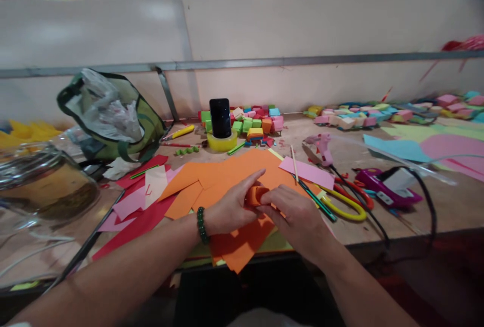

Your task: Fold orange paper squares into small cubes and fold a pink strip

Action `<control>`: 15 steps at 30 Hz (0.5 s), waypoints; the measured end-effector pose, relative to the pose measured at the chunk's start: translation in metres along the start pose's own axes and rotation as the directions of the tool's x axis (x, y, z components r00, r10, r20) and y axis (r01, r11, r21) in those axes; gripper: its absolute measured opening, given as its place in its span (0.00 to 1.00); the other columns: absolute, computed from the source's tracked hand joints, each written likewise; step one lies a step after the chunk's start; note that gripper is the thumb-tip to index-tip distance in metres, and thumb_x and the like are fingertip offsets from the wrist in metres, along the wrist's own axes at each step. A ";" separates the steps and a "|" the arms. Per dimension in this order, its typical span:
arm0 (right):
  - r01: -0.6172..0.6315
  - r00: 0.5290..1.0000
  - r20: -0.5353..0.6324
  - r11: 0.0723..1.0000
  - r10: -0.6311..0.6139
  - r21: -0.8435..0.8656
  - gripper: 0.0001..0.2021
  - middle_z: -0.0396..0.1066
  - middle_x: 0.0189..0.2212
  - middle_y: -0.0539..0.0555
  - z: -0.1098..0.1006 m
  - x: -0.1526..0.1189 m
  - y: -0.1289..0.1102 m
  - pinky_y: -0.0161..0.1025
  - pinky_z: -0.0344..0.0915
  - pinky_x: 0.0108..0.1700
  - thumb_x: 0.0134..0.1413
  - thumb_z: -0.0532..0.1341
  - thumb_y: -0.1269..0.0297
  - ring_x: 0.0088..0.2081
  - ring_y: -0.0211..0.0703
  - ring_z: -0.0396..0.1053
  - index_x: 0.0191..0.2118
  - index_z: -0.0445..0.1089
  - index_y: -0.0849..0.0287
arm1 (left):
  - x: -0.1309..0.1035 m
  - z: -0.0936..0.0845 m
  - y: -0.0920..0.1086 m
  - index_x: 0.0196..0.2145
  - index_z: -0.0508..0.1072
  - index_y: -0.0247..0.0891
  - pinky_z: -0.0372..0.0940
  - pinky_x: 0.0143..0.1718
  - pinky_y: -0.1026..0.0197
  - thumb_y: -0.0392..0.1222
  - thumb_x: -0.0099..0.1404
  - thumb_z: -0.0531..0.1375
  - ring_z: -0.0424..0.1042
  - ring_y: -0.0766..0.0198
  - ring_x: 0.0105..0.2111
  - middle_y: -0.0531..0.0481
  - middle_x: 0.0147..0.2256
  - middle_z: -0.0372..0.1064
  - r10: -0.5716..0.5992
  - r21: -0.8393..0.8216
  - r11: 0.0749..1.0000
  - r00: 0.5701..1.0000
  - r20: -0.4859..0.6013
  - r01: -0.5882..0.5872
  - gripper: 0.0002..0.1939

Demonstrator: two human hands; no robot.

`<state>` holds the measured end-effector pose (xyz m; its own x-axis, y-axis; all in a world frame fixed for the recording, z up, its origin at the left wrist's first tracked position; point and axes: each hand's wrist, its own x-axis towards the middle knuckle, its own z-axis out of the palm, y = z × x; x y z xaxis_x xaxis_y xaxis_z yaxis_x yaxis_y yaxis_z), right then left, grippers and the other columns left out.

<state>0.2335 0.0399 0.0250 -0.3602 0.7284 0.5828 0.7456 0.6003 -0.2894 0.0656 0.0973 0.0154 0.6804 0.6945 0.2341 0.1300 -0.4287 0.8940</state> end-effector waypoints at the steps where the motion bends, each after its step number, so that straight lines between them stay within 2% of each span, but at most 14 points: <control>1: -0.013 1.000 0.015 1.000 0.013 -0.004 0.07 0.71 0.27 0.52 0.001 -0.001 0.000 0.34 0.61 0.31 0.61 0.56 0.68 0.30 0.39 0.67 0.32 0.68 0.58 | 0.000 0.000 0.000 0.65 0.48 0.33 0.61 0.52 0.54 0.30 0.52 0.60 0.67 0.57 0.47 0.40 0.50 0.63 -0.002 -0.007 1.000 1.000 0.009 0.002 0.44; 5: -0.020 0.999 0.043 1.000 0.020 -0.013 0.06 0.73 0.31 0.52 0.004 -0.004 0.002 0.33 0.61 0.30 0.61 0.54 0.69 0.29 0.37 0.70 0.36 0.68 0.59 | 0.000 0.001 -0.001 0.65 0.47 0.36 0.63 0.50 0.55 0.28 0.52 0.58 0.68 0.59 0.45 0.42 0.47 0.64 -0.017 -0.011 1.000 1.000 0.012 0.017 0.44; 9: 0.032 0.999 0.026 0.999 -0.031 -0.035 0.09 0.73 0.29 0.52 0.007 -0.004 0.006 0.32 0.60 0.27 0.62 0.51 0.70 0.26 0.36 0.70 0.35 0.67 0.59 | 0.000 0.001 -0.001 0.65 0.48 0.38 0.63 0.49 0.54 0.29 0.51 0.58 0.67 0.58 0.45 0.42 0.48 0.64 -0.014 -0.007 1.000 1.000 0.023 0.014 0.45; 15: 0.019 1.000 0.006 0.998 -0.019 0.053 0.06 0.75 0.33 0.53 0.007 -0.003 0.008 0.30 0.63 0.31 0.61 0.54 0.70 0.30 0.36 0.72 0.37 0.68 0.58 | 0.000 -0.003 0.000 0.65 0.47 0.37 0.62 0.51 0.52 0.30 0.51 0.58 0.66 0.57 0.47 0.42 0.50 0.64 -0.027 -0.009 1.000 0.999 0.041 0.028 0.45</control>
<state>0.2371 0.0450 0.0160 -0.3775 0.7186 0.5841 0.7082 0.6304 -0.3179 0.0637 0.0992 0.0168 0.7054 0.6818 0.1939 0.1425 -0.4044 0.9034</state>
